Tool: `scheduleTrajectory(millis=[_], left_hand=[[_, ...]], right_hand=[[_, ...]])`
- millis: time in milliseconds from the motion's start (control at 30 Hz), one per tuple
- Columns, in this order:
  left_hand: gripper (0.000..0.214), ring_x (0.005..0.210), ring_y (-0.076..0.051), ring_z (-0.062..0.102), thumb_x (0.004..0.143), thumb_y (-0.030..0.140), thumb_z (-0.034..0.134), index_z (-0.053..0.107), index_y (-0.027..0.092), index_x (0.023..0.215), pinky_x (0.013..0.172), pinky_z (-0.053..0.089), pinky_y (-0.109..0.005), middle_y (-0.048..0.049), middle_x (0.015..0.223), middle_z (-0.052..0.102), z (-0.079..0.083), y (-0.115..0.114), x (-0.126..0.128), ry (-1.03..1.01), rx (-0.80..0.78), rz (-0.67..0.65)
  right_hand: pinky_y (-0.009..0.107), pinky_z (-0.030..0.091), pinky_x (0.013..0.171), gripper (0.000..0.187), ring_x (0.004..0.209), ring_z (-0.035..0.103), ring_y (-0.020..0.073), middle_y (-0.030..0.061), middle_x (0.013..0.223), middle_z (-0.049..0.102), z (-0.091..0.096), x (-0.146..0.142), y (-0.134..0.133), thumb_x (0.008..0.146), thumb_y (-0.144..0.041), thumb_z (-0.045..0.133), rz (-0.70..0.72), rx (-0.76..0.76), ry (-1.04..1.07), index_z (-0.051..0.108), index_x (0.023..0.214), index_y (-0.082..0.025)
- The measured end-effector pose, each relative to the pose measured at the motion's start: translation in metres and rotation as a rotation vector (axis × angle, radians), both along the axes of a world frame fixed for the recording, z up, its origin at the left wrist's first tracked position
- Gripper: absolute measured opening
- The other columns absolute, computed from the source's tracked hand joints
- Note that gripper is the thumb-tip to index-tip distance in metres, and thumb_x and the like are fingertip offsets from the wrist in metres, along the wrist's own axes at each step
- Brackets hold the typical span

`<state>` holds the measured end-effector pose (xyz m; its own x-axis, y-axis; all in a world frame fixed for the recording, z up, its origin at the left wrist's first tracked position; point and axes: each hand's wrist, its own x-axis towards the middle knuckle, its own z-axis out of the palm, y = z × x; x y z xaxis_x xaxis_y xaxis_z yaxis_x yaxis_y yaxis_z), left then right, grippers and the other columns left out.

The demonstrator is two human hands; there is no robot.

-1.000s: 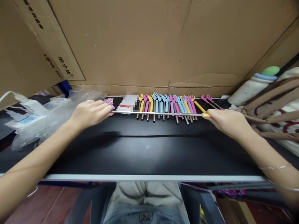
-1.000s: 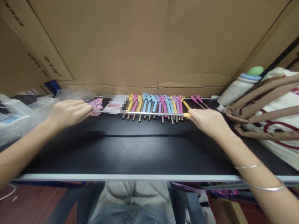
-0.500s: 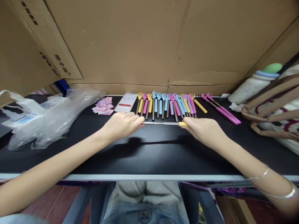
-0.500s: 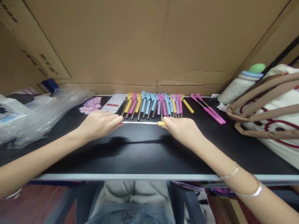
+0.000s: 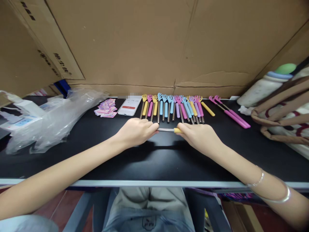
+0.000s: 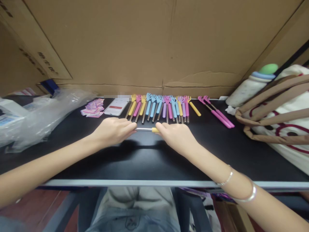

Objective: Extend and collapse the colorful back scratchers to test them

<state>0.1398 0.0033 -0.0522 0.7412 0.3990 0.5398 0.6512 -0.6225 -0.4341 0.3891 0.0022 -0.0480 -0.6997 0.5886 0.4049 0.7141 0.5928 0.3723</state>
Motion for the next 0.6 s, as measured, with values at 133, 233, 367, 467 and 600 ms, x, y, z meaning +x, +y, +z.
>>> scheduleTrajectory(millis=[133,233,367,467,600], left_hand=[[0.029,0.05,-0.011,0.054,0.097,0.029,0.041,0.051,0.019,0.073,0.045,0.025,-0.026,0.0026,0.055,0.054,-0.002,-0.002,0.008,-0.005,0.009,-0.053],[0.028,0.052,-0.011,0.054,0.097,0.03,0.042,0.052,0.019,0.073,0.046,0.027,-0.026,0.003,0.055,0.054,0.003,-0.006,0.01,0.012,0.039,-0.073],[0.029,0.054,-0.012,0.056,0.096,0.029,0.042,0.054,0.02,0.071,0.049,0.03,-0.026,0.0021,0.058,0.058,0.014,-0.004,-0.016,0.03,0.091,-0.02],[0.032,0.06,-0.014,0.059,0.097,0.032,0.039,0.056,0.021,0.071,0.051,0.031,-0.026,0.0004,0.064,0.063,0.017,0.004,-0.054,0.048,0.066,0.074],[0.036,0.062,-0.014,0.06,0.097,0.034,0.038,0.057,0.022,0.069,0.053,0.033,-0.026,0.0002,0.063,0.064,0.017,0.009,-0.094,0.077,0.022,0.152]], right_hand=[[0.025,0.014,0.046,0.033,0.049,0.055,0.0107,0.0001,0.063,0.064,0.0,-0.012,-0.005,0.099,-0.034,0.032,0.05,-0.033,-0.008,0.057,0.082,-0.021],[0.025,0.014,0.046,0.035,0.049,0.054,0.0108,-0.0005,0.061,0.063,0.003,-0.018,-0.009,0.099,-0.034,0.032,0.073,-0.029,-0.015,0.057,0.079,-0.021],[0.024,0.016,0.046,0.037,0.048,0.053,0.0105,-0.0002,0.059,0.062,0.007,0.001,-0.003,0.098,-0.036,0.033,0.026,0.058,-0.013,0.057,0.076,-0.02],[0.025,0.017,0.047,0.042,0.048,0.051,0.0111,0.0015,0.057,0.061,0.008,0.038,0.01,0.097,-0.041,0.032,-0.068,0.139,-0.005,0.056,0.071,-0.019],[0.025,0.018,0.048,0.049,0.049,0.049,0.0115,0.0023,0.055,0.058,0.012,0.081,0.022,0.098,-0.045,0.029,-0.084,0.206,-0.085,0.055,0.066,-0.018]])
